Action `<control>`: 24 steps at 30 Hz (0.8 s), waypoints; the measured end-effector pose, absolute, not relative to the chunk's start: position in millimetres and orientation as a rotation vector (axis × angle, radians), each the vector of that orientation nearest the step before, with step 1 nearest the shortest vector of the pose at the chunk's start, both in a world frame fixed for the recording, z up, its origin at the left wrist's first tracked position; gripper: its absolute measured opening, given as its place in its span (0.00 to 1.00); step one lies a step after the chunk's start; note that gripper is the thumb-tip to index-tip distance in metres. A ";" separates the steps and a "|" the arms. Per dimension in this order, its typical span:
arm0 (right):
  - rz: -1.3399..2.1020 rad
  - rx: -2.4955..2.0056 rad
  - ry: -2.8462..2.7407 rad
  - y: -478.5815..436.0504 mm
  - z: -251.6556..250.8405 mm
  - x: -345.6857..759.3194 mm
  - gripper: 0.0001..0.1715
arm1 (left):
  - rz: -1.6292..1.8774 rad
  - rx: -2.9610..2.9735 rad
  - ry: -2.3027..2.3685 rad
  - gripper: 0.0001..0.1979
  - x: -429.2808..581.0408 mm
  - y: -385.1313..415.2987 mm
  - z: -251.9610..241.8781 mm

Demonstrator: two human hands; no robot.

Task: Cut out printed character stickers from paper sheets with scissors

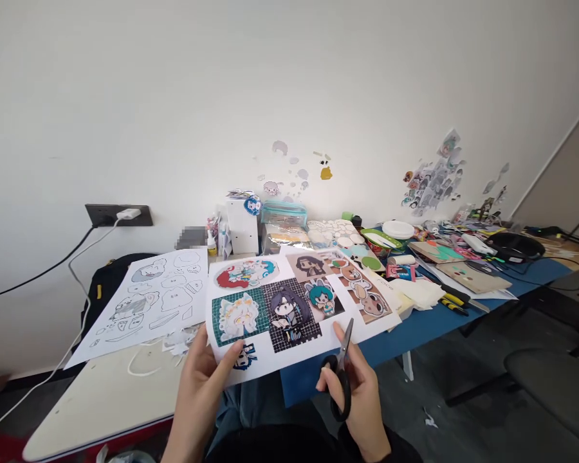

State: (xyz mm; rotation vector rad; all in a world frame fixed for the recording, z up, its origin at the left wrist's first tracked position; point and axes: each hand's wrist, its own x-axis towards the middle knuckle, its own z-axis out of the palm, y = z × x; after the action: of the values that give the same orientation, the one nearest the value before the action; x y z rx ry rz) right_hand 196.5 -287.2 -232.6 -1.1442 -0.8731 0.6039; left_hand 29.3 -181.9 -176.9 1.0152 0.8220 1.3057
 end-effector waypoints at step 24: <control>0.681 -1.262 -0.475 -315.0 -282.1 206.2 0.55 | 0.783 1.526 0.878 0.25 26.3 -173.1 -215.1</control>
State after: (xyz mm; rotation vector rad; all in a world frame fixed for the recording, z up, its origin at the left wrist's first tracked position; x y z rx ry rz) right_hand 206.2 -315.0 -282.1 -1.2623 -0.4749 0.6812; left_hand 26.3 -173.1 -215.1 1.5256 0.8780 0.7829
